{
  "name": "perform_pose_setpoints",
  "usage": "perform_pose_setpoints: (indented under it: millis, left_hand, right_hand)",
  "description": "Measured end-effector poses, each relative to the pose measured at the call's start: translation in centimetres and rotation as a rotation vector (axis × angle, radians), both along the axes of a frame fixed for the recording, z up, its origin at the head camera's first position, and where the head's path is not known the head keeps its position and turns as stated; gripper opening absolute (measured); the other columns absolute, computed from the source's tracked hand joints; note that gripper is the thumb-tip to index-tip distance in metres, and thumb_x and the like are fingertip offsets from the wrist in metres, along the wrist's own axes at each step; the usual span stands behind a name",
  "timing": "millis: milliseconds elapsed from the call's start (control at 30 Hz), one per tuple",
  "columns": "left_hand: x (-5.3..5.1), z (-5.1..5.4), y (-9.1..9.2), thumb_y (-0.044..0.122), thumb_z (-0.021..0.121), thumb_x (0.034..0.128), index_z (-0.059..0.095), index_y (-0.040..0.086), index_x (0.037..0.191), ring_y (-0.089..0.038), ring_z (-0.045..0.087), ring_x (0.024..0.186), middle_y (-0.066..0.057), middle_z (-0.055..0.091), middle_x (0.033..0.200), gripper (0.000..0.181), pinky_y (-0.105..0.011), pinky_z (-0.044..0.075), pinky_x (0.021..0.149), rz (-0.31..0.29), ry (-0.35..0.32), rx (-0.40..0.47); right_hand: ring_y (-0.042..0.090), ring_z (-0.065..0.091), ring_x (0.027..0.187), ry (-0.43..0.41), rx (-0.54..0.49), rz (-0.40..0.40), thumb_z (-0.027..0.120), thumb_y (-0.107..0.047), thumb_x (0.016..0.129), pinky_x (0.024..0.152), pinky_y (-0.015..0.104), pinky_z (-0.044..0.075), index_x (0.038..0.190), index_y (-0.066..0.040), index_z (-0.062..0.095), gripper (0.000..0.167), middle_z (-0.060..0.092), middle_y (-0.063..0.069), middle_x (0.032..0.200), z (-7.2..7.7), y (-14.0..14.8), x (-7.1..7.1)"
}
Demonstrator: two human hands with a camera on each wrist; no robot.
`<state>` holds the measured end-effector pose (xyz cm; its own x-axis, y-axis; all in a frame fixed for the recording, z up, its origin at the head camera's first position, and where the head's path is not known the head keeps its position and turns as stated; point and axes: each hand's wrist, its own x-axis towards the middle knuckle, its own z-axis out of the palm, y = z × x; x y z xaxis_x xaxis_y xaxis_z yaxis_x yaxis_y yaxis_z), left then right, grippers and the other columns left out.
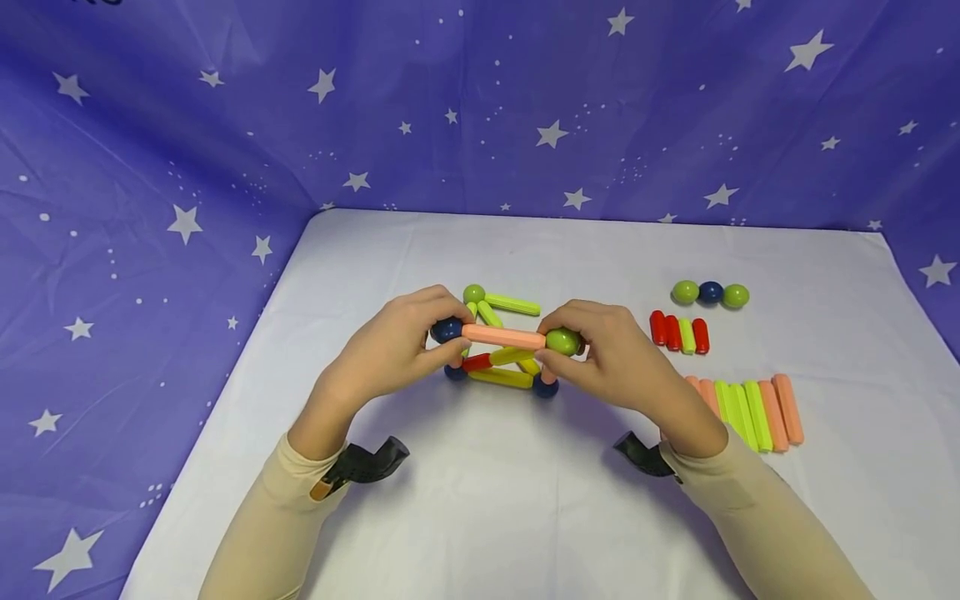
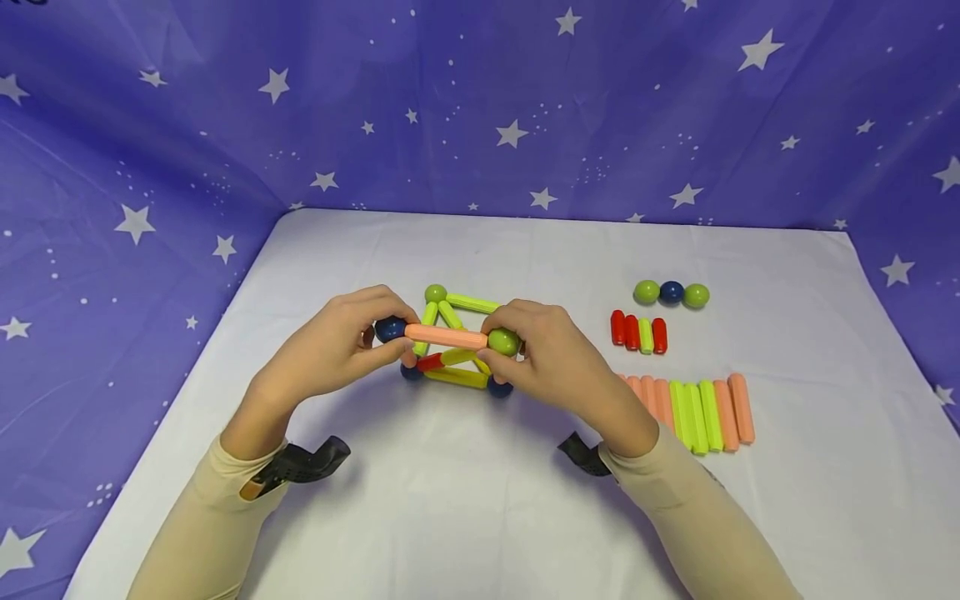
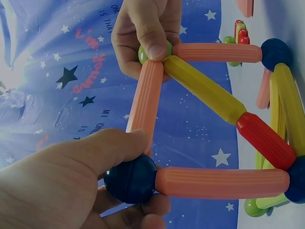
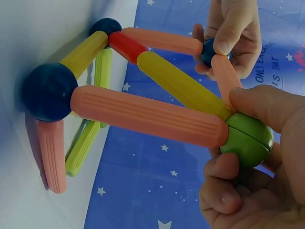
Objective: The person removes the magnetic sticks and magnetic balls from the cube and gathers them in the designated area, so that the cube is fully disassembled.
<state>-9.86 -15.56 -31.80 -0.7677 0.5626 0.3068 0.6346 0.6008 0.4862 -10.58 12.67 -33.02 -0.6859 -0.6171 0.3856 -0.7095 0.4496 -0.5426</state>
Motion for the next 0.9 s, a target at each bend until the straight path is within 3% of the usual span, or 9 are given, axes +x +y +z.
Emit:
perform_pose_setpoints:
  millis: [233,533,733,900]
  left_hand:
    - [0.02,-0.01,-0.07,0.02,0.071,0.0904,0.068,0.016,0.104,-0.008,0.051,0.067,0.009,0.059,0.096,0.014,-0.024,0.047,0.055,-0.017,-0.036,0.024]
    - [-0.05,-0.1,-0.29,0.023,0.07,0.0918,0.068,0.015,0.106,-0.006,0.053,0.07,0.008,0.06,0.098,0.016,-0.023,0.049,0.059,-0.018,-0.02,0.031]
    - [-0.06,-0.15,-0.27,0.022,0.071,0.0911,0.068,0.015,0.106,-0.006,0.052,0.068,0.008,0.06,0.096,0.016,-0.023,0.048,0.058,-0.01,-0.013,0.035]
    - [-0.05,-0.07,-0.19,0.022,0.07,0.0912,0.068,0.015,0.106,-0.006,0.052,0.067,0.008,0.06,0.097,0.017,-0.024,0.048,0.058,-0.006,-0.028,0.025]
  right_hand:
    - [0.001,0.056,0.062,-0.068,-0.012,-0.038,0.078,-0.017,0.083,0.056,0.024,0.048,0.092,-0.021,0.064,0.017,0.062,-0.023,0.074,-0.09,-0.07,0.12]
    - [-0.003,0.063,0.065,-0.094,-0.052,-0.086,0.082,-0.016,0.079,0.055,0.024,0.049,0.087,-0.018,0.063,0.021,0.067,-0.02,0.069,-0.25,0.24,0.01]
    - [0.004,0.058,0.06,-0.09,-0.038,-0.122,0.086,-0.018,0.075,0.051,0.025,0.046,0.087,-0.02,0.066,0.024,0.065,-0.021,0.071,-0.21,0.38,-0.11]
    - [0.008,0.053,0.058,-0.145,-0.066,-0.129,0.087,-0.026,0.075,0.048,0.025,0.041,0.088,-0.025,0.068,0.023,0.064,-0.018,0.073,-0.15,0.83,-0.27]
